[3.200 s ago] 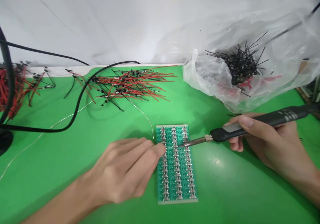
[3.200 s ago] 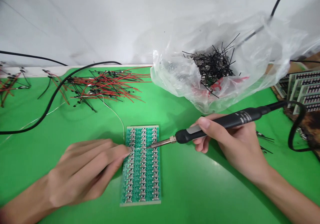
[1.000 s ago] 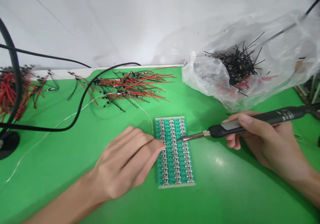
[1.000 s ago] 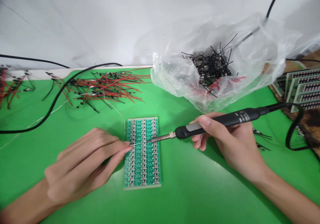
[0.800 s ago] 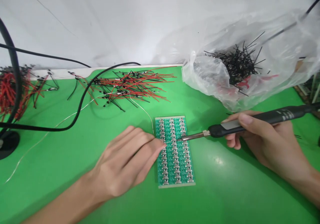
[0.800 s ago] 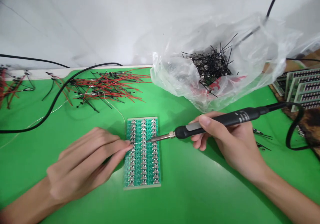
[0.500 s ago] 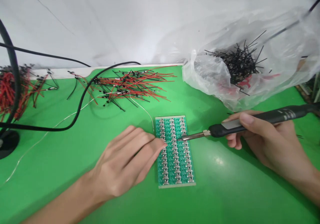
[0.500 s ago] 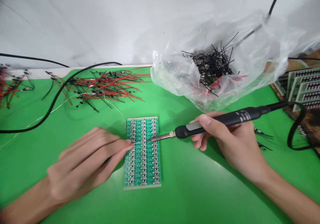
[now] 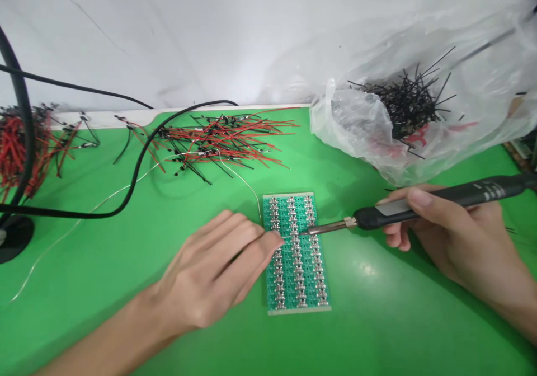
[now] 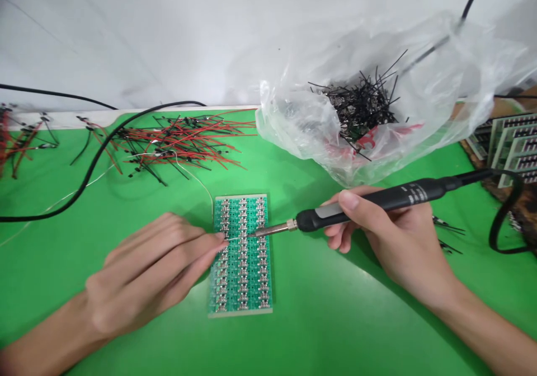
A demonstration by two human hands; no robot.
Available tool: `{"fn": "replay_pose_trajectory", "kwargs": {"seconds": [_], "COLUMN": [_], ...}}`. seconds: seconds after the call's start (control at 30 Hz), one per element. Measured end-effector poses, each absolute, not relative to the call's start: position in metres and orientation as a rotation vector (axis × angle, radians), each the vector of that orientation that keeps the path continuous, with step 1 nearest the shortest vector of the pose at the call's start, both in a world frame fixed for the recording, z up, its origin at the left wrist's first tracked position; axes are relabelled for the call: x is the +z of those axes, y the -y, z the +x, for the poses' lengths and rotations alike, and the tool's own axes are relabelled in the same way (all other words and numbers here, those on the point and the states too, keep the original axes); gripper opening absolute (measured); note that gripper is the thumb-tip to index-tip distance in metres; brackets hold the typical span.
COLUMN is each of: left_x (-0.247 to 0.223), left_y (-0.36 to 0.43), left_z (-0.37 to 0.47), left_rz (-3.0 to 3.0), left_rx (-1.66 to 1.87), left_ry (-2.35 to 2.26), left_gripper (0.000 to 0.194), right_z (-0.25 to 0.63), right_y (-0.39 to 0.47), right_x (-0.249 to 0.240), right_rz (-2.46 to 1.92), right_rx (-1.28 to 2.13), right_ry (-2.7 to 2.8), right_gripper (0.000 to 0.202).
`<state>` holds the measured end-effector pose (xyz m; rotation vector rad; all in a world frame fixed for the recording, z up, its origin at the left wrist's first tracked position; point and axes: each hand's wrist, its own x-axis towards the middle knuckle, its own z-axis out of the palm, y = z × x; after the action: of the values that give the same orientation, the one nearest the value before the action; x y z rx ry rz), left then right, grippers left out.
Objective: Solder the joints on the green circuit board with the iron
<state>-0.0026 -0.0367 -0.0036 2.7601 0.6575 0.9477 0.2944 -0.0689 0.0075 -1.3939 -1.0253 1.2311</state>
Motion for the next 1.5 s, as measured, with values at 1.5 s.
{"fn": "replay_pose_trajectory", "kwargs": {"seconds": [1.5], "left_x": [-0.0054], "left_y": [0.0447], "left_z": [-0.0048], "left_rz": [2.763], "left_rx": [1.0], "left_ry": [-0.702], "left_gripper": [0.02], "right_z": [0.2952], "right_y": [0.0705], "right_x": [0.0097], "right_rz": [-1.357], "right_rx": [1.284], "right_ry": [1.003], "right_gripper": [0.021]}}
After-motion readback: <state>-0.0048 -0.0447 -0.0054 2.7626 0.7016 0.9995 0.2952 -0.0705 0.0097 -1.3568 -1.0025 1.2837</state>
